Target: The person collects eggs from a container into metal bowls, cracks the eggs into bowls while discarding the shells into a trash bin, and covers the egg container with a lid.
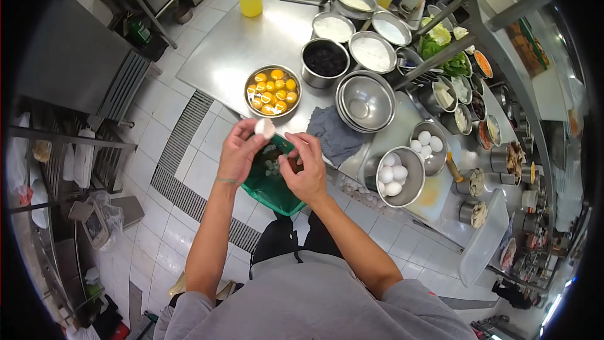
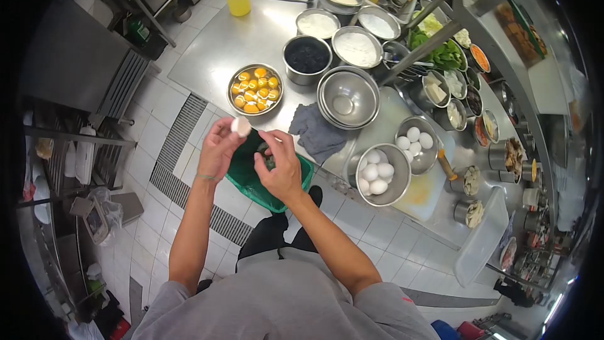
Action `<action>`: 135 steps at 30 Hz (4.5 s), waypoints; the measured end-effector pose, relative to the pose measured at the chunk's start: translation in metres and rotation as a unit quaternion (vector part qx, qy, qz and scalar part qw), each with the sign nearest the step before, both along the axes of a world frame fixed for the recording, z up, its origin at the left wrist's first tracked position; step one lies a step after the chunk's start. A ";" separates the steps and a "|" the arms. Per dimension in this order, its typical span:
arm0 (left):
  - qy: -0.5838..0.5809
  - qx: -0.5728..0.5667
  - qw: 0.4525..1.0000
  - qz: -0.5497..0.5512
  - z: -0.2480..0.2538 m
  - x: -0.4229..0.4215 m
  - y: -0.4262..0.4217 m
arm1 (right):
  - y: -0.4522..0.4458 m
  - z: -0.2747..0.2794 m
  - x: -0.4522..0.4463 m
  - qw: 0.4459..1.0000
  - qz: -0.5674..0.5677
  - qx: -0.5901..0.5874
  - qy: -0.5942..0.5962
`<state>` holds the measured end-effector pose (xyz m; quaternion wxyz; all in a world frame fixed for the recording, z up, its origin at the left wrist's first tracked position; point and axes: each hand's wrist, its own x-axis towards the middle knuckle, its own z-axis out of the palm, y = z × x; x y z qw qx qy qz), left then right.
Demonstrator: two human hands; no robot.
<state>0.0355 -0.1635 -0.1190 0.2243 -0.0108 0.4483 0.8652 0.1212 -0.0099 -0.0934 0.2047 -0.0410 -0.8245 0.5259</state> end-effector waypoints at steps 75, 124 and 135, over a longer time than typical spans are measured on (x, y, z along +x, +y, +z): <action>-0.121 -0.232 0.886 0.383 -0.054 0.088 -0.019 | 0.040 0.019 -0.249 0.374 0.580 0.697 0.194; -0.086 -0.175 0.855 0.480 0.008 0.071 -0.016 | 0.115 0.062 -0.247 0.717 0.512 0.416 0.225; -0.042 -0.184 0.885 0.425 0.024 0.009 -0.047 | 0.115 0.073 -0.223 0.785 0.412 0.413 0.207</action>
